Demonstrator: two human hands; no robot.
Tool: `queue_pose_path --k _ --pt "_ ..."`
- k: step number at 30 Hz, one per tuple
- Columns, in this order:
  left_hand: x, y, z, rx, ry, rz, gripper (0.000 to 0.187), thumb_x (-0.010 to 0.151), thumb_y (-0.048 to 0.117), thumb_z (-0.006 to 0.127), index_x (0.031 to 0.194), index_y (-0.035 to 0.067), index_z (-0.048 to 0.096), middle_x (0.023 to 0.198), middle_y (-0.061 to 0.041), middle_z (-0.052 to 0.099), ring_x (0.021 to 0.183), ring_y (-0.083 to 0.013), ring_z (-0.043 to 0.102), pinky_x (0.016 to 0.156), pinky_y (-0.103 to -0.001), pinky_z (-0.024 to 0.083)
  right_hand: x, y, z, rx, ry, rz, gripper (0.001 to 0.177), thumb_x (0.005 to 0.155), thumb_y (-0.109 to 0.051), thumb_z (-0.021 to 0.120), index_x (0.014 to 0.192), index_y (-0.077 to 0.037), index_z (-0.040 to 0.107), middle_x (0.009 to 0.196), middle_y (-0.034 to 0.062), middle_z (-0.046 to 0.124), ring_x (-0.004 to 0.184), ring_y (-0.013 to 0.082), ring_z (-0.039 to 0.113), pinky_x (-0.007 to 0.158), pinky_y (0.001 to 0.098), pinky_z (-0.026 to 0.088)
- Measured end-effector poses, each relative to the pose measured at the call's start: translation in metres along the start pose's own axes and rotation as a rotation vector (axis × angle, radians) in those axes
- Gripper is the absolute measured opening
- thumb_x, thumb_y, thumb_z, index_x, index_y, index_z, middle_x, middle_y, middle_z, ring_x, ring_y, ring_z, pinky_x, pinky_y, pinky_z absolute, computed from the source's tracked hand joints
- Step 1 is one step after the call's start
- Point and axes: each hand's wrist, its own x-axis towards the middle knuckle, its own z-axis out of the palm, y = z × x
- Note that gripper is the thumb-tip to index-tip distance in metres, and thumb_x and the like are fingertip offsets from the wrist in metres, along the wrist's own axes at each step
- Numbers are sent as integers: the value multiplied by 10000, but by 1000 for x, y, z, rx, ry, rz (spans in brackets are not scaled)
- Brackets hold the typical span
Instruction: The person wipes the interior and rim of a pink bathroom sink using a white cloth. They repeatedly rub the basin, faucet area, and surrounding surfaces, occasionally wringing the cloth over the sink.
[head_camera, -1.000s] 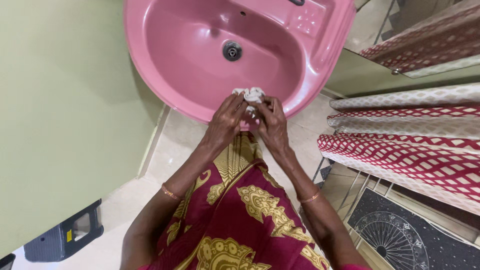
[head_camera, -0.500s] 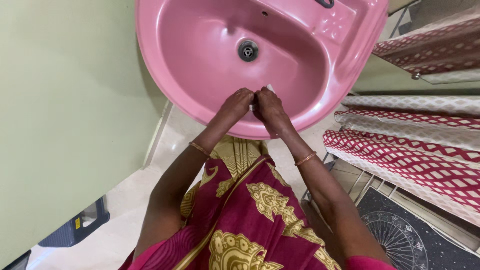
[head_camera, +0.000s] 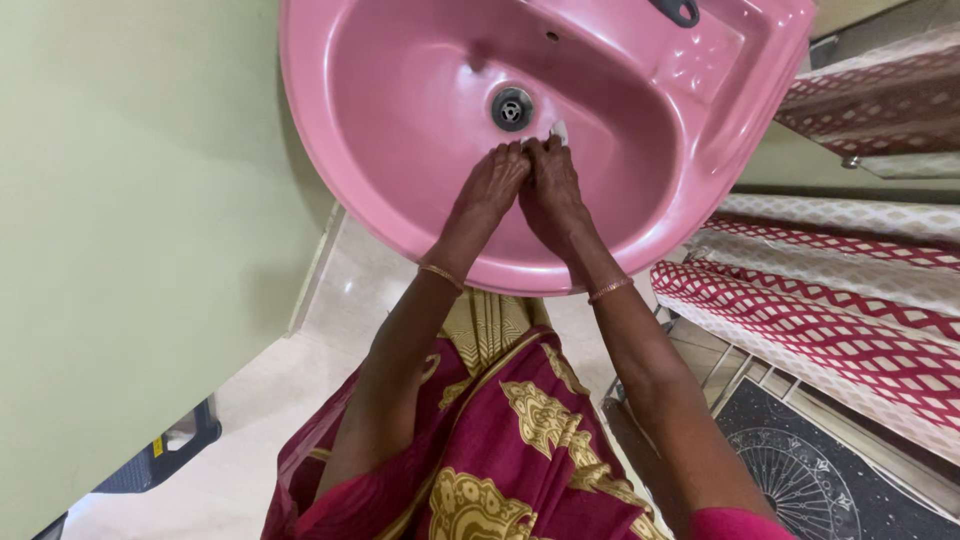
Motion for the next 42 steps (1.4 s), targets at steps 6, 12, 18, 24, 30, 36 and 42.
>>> queue_pose_path --k 6,12,18,24,30,36,42 --pt "-43 7 2 -584 -282 -85 230 900 121 577 1105 106 680 1186 -56 702 1146 -205 656 1006 -360 559 -32 27 4 0 -344 -3 133 900 -56 682 1017 7 674 947 173 702 902 326 684 842 495 567" --pt "-54 -17 -62 -1350 -269 -328 654 948 707 512 1255 144 638 1270 -86 652 1205 -294 594 940 -565 484 -31 66 -9 294 -637 9 141 920 -71 686 1056 -36 707 939 63 737 851 172 672 802 394 568" --pt "-53 -24 -89 -1207 -538 -277 635 869 598 669 1155 34 727 1080 -215 741 1050 -349 736 922 -536 591 -35 69 -5 253 -568 26 188 897 -52 696 1083 -45 713 931 79 752 837 178 678 781 406 576" --pt "-86 -25 -116 -954 -44 -271 385 841 163 742 1210 54 725 1199 -129 699 1116 -291 658 975 -423 551 -54 52 -3 512 -365 52 194 977 -119 636 1132 -37 718 1001 92 773 903 180 730 874 379 615" --pt "-91 -39 -149 -388 67 -209 193 860 74 739 1045 23 748 1281 -122 651 1139 -266 657 894 -362 617 -44 37 23 350 -91 -192 278 946 -119 732 1191 12 718 1334 213 658 1181 331 653 1018 450 548" --pt "-94 -54 -118 -591 -325 -291 411 1026 421 636 1057 36 774 1414 -124 597 1266 -279 621 1067 -447 563 -35 40 17 252 -397 13 467 975 -201 610 1418 -65 547 1373 173 659 1234 280 660 1103 407 542" --pt "-80 -39 -26 -620 -486 -179 600 1022 295 513 1551 69 345 1650 -178 244 1499 -363 265 1179 -528 294 -32 19 47 609 -486 481 532 1071 -236 476 1540 14 481 1564 329 310 1430 488 295 1179 521 399"
